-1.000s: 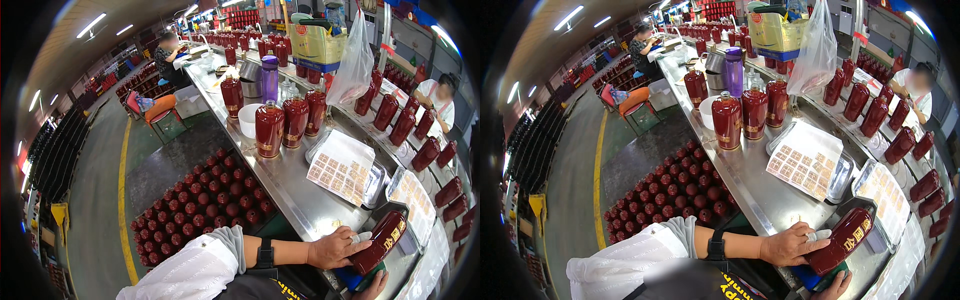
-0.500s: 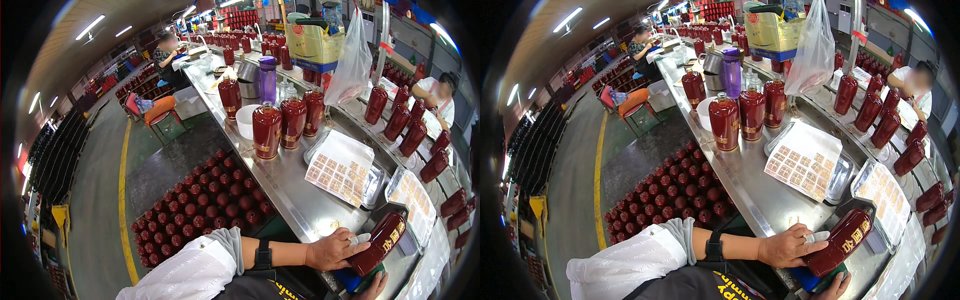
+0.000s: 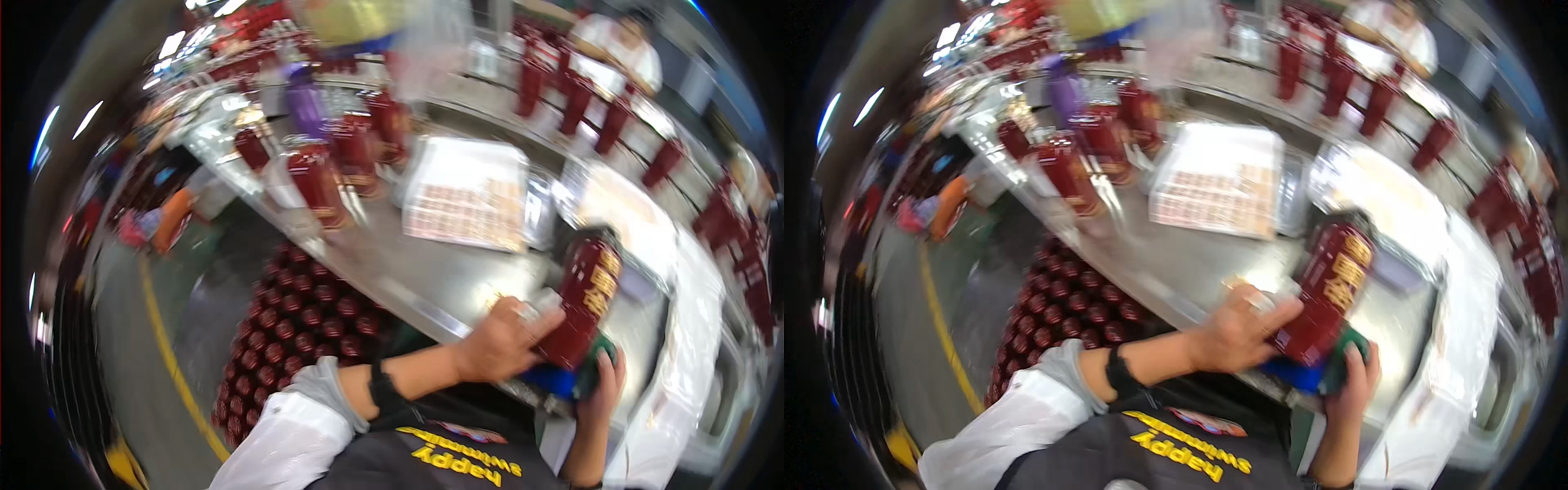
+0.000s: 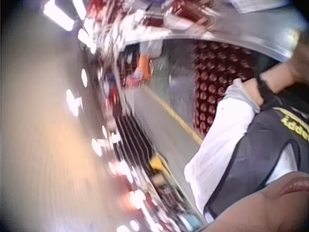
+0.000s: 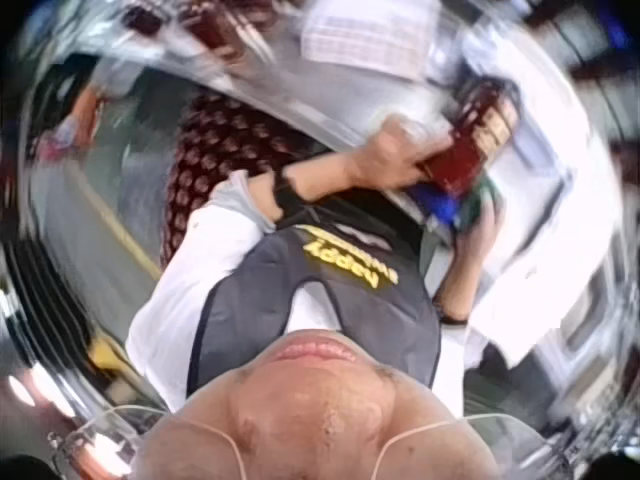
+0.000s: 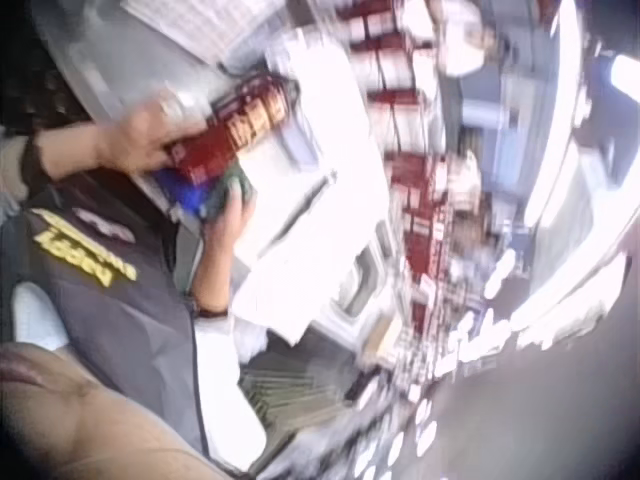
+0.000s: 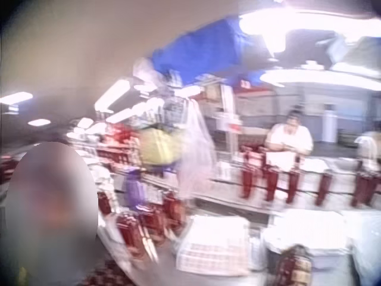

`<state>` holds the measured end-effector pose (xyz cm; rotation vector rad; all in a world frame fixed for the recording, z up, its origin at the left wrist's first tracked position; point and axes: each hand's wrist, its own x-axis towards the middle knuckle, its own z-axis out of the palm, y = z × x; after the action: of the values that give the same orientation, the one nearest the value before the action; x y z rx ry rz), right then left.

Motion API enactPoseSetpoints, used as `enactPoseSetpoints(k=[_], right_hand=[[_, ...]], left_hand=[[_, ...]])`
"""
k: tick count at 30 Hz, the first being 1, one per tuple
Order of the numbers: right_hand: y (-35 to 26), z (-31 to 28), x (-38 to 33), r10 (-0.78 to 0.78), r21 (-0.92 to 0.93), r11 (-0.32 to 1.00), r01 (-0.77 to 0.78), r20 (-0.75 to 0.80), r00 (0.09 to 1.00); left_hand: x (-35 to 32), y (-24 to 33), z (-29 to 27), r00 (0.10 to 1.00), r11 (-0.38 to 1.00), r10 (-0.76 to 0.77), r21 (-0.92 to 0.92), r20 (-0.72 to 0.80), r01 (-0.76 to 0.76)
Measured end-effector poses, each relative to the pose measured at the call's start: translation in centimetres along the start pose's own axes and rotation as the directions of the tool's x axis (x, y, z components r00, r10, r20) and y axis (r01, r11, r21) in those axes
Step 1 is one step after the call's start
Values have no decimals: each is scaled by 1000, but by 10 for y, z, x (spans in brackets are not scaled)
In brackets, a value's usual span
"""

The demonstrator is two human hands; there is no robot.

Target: The recorder applies various labels and seals to red wine or liquor bottles on a factory assembly line.

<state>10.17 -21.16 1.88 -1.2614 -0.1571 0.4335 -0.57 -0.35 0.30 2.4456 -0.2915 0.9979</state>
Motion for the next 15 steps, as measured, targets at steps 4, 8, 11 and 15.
enactPoseSetpoints(k=[4, 8, 11, 15], right_hand=[[-31, 30, 19, -269, -259, 929, 265, 21, 963], [-64, 46, 29, -594, -585, -72, 808, 676, 436], [-78, 46, 3, -316, -372, 312, 874, 827, 465], [-66, 30, 20, -324, -582, 594, 555, 459, 827]], left_hand=[[1, -6, -21, 991, 991, -129, 21, 25, 129], [3, -8, -16, 986, 984, -159, -73, 50, 163], [1, -12, -20, 992, 975, -128, -181, 21, 130], [43, -5, -23, 996, 985, 71, -158, 46, -62]])
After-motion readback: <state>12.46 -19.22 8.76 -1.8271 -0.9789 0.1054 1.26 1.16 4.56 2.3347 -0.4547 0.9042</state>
